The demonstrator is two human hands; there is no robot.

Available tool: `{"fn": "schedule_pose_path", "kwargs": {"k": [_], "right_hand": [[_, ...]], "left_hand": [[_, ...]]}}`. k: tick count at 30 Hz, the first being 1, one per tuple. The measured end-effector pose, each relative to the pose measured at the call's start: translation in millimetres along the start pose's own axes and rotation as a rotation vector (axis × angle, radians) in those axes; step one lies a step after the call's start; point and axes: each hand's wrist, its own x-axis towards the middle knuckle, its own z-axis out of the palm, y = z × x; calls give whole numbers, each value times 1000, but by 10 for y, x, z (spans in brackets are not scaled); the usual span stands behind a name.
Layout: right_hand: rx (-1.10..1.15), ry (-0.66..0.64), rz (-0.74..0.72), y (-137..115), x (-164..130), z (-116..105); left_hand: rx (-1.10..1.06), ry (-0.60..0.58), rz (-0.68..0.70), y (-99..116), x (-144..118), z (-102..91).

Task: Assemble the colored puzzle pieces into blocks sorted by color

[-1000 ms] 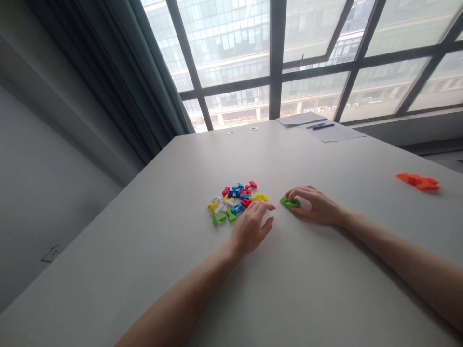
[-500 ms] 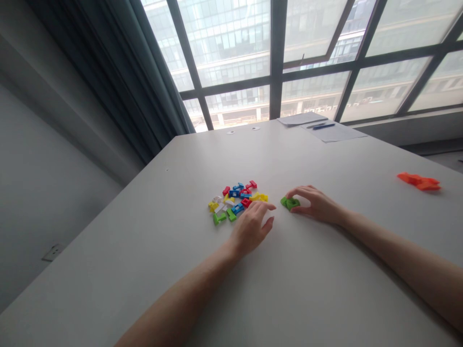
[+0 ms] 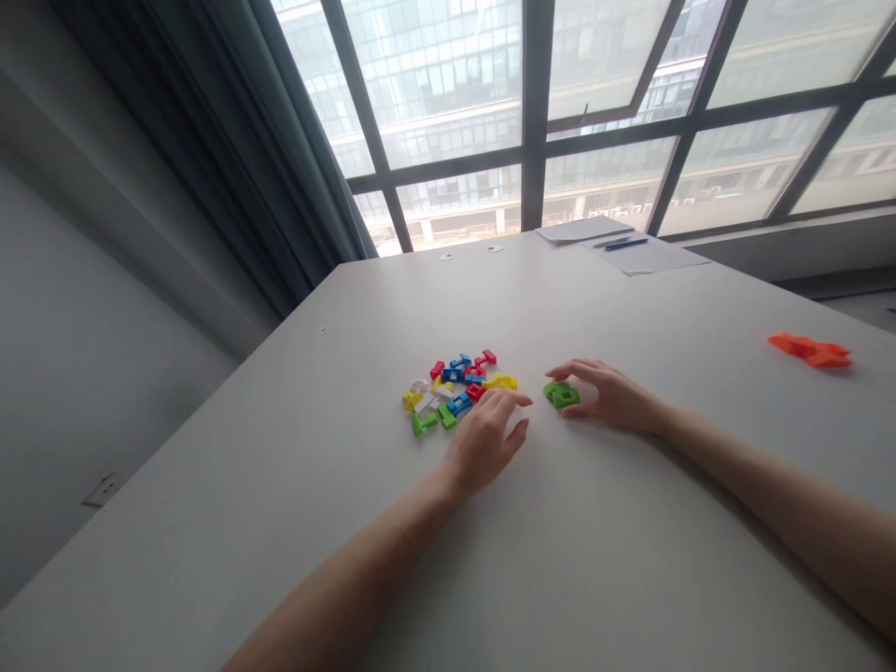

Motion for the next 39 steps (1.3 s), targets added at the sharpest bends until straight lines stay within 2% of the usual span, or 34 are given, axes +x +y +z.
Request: {"fn": "schedule_pose_path", "kwargs": {"k": [6, 20, 23, 25, 28, 31, 35, 39], "right_hand": [[217, -58, 75, -52, -7, -72], [168, -12, 70, -19, 7, -26], [149, -11, 80, -15, 8, -18], [138, -14, 86, -21, 8, -21], [146, -15, 114, -36, 5, -40], [171, 4, 155, -39, 1, -63], [226, 20, 189, -25, -4, -76], [252, 27, 212, -28, -4, -72]], "left_hand": [[-5, 3, -3, 1, -1, -2], [47, -10, 35, 24, 38, -43], [136, -36, -24, 23, 143, -253], [222, -100, -174, -3, 220, -500], [263, -326, -320, -92, 276, -933], [404, -474, -439, -213, 236, -1270], [407, -633, -585, -350, 130, -1439], [384, -659, -592, -389, 77, -1440]]}}
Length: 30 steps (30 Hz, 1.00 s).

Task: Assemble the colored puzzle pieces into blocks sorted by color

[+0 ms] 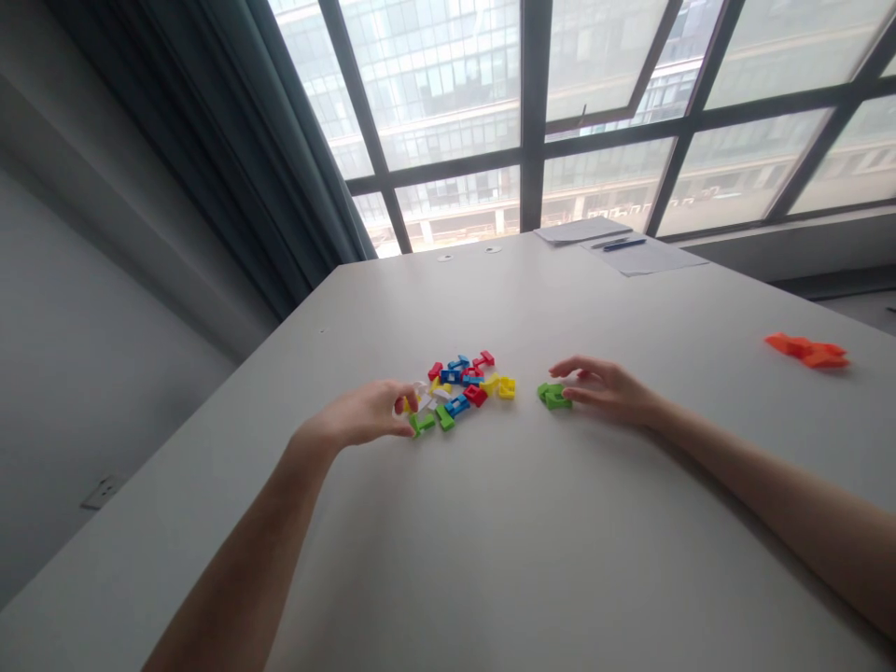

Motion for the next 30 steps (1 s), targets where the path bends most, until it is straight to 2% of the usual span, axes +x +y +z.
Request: {"fn": "schedule_pose_path", "kwargs": {"k": [6, 13, 15, 19, 22, 24, 26, 30], "right_hand": [[29, 17, 8, 11, 3, 8], [62, 15, 4, 33, 13, 17], [34, 43, -13, 38, 10, 18], [-104, 167, -95, 19, -6, 29], [-206, 212, -206, -59, -27, 61], [-241, 201, -298, -134, -46, 98], [-269, 162, -393, -210, -68, 144], [-330, 66, -545, -315, -107, 241]], "left_hand": [[93, 6, 2, 68, -2, 67], [44, 27, 70, 150, -33, 47], [41, 74, 110, 191, -81, 0], [-44, 279, 289, 376, -122, 30], [-129, 401, 416, 614, -56, 266], [-199, 472, 567, 773, 19, 505], [-302, 532, 658, 894, 93, 753], [-475, 578, 605, 982, 183, 1088]]}}
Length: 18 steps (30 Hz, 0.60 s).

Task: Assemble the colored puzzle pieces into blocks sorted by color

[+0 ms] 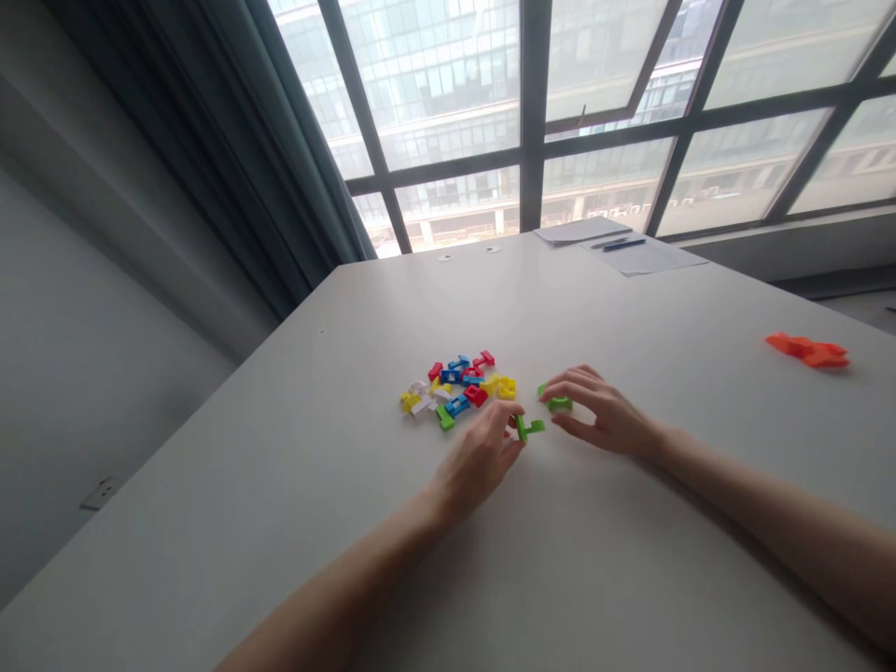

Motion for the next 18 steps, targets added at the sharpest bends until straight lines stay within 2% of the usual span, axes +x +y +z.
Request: {"fn": "schedule_pose_path", "kwargs": {"k": [3, 7, 15, 18], "right_hand": [[-22, -51, -62, -38, 9, 34], [-57, -83, -95, -34, 16, 48], [-26, -31, -135, -105, 39, 70], [30, 8, -85, -116, 46, 60]], "left_hand": [[-11, 41, -57, -30, -30, 48], [41, 53, -58, -32, -25, 33], [51, 51, -28, -28, -29, 46], [51, 64, -15, -21, -32, 39]]}}
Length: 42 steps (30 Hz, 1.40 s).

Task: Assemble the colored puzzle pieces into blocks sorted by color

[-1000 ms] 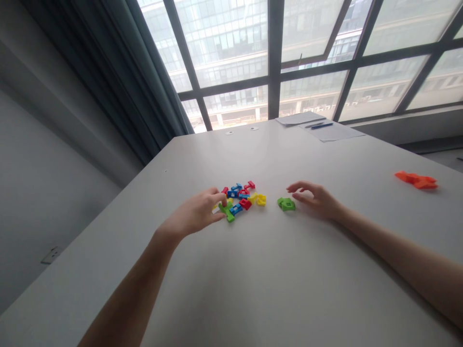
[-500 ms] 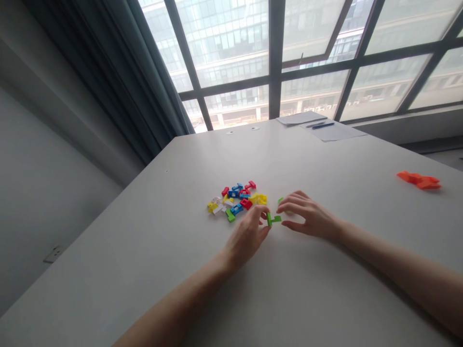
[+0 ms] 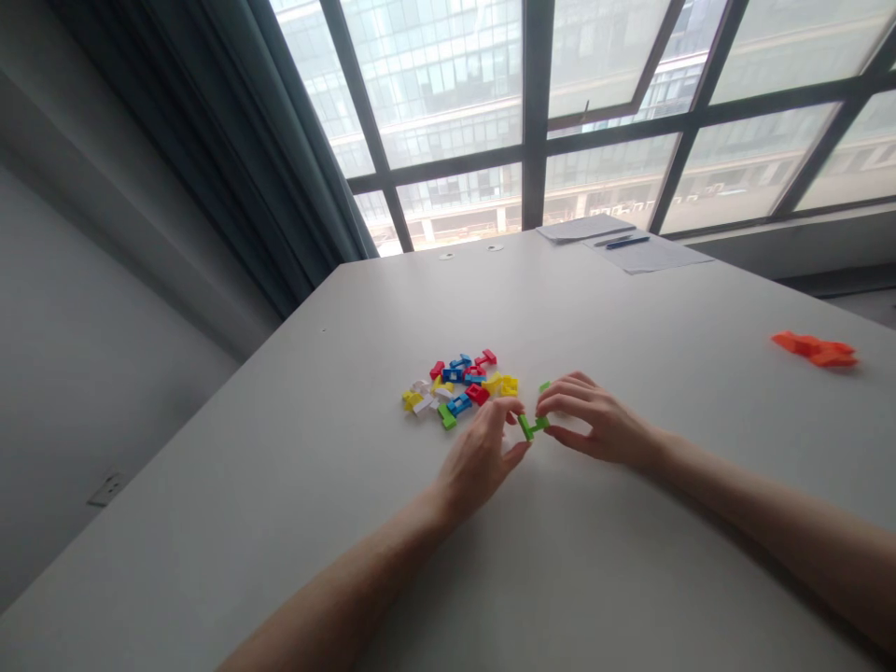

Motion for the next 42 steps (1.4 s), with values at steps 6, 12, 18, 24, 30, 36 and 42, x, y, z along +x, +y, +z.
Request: {"fn": "schedule_pose_path", "kwargs": {"k": [6, 12, 18, 24, 30, 36, 42], "right_hand": [[120, 203, 278, 137, -32, -60], [233, 196, 329, 76, -14, -37], [231, 127, 276, -73, 23, 5], [133, 106, 168, -64, 11, 16], [59, 37, 76, -23, -7, 3], [-54, -60, 64, 137, -62, -112], [-100, -132, 130, 268, -126, -129]], "left_hand": [[26, 7, 21, 14, 1, -29], [78, 33, 59, 25, 14, -45], [76, 80, 45, 0, 9, -35], [99, 47, 59, 18, 28, -38], [139, 14, 86, 22, 30, -57], [124, 13, 32, -18, 13, -75], [114, -12, 31, -15, 13, -74]]}}
